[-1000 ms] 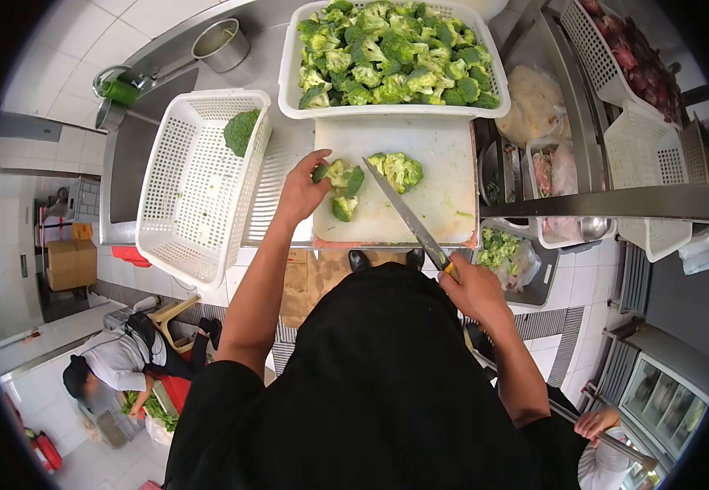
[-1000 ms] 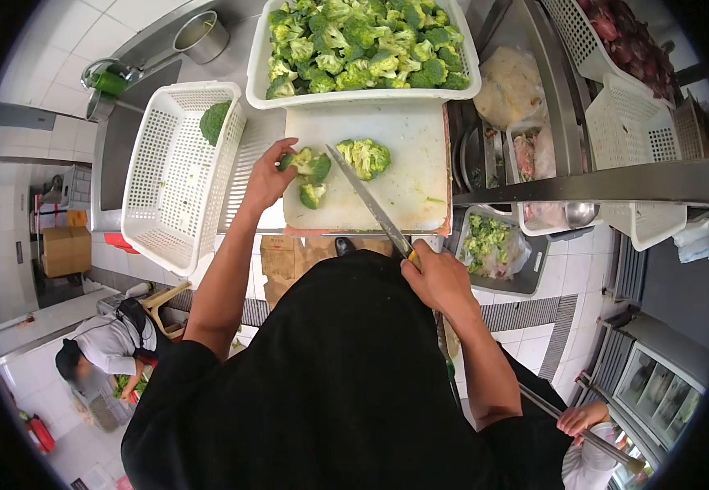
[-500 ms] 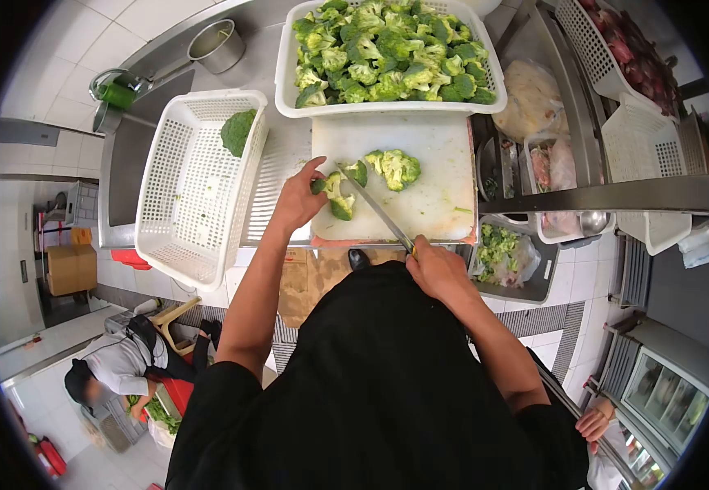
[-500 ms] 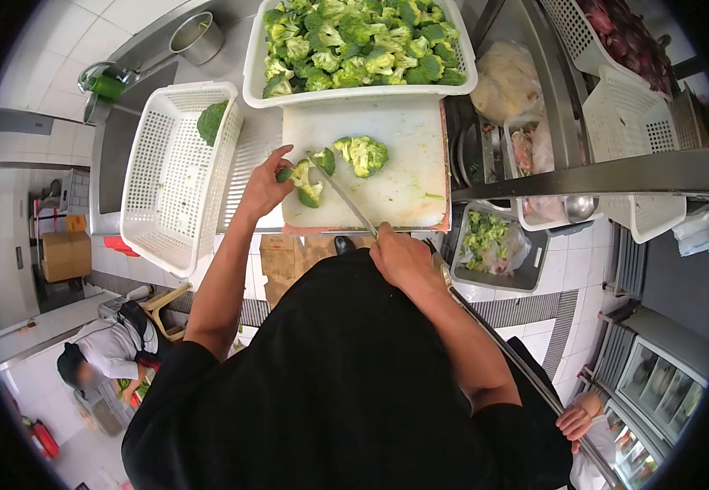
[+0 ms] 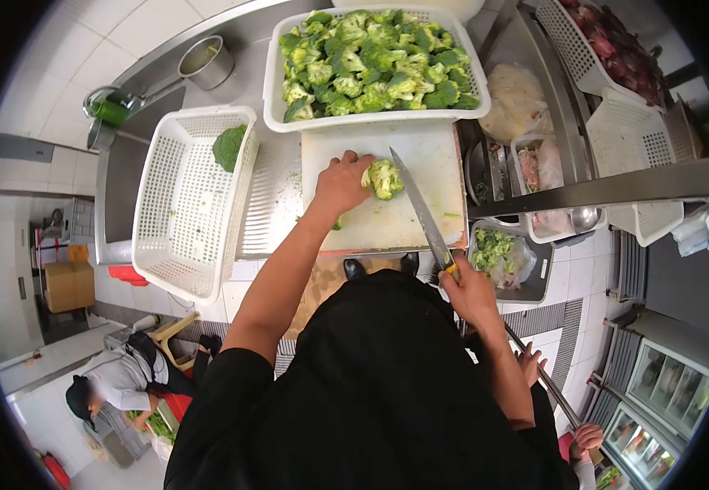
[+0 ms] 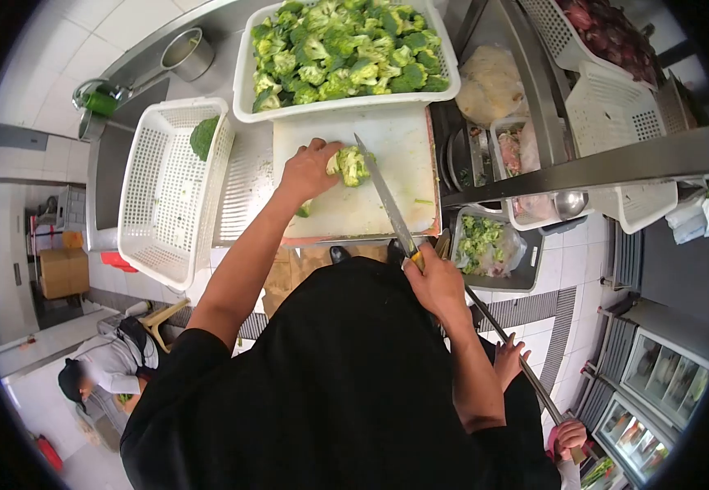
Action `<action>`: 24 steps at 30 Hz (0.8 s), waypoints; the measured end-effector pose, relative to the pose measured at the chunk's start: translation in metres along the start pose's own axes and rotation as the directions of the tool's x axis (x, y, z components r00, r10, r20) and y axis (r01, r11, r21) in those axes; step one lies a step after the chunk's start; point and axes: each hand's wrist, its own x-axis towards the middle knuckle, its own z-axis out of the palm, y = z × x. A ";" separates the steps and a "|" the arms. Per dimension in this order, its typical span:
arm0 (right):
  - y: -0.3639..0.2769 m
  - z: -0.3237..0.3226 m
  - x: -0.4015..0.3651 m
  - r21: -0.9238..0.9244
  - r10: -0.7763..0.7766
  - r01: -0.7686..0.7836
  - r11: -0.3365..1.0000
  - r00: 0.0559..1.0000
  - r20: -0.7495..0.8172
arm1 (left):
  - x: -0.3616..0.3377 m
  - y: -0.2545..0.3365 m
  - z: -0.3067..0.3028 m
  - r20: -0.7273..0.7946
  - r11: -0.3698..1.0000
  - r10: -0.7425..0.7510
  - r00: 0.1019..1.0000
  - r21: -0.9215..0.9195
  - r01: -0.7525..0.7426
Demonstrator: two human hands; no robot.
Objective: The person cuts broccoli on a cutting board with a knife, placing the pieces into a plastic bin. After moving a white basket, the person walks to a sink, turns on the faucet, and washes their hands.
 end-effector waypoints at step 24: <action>0.032 0.007 0.005 0.124 -0.030 0.044 0.991 0.993 -0.115 | 0.150 -0.038 -0.225 -0.586 0.965 0.028 0.810 -0.196 -0.175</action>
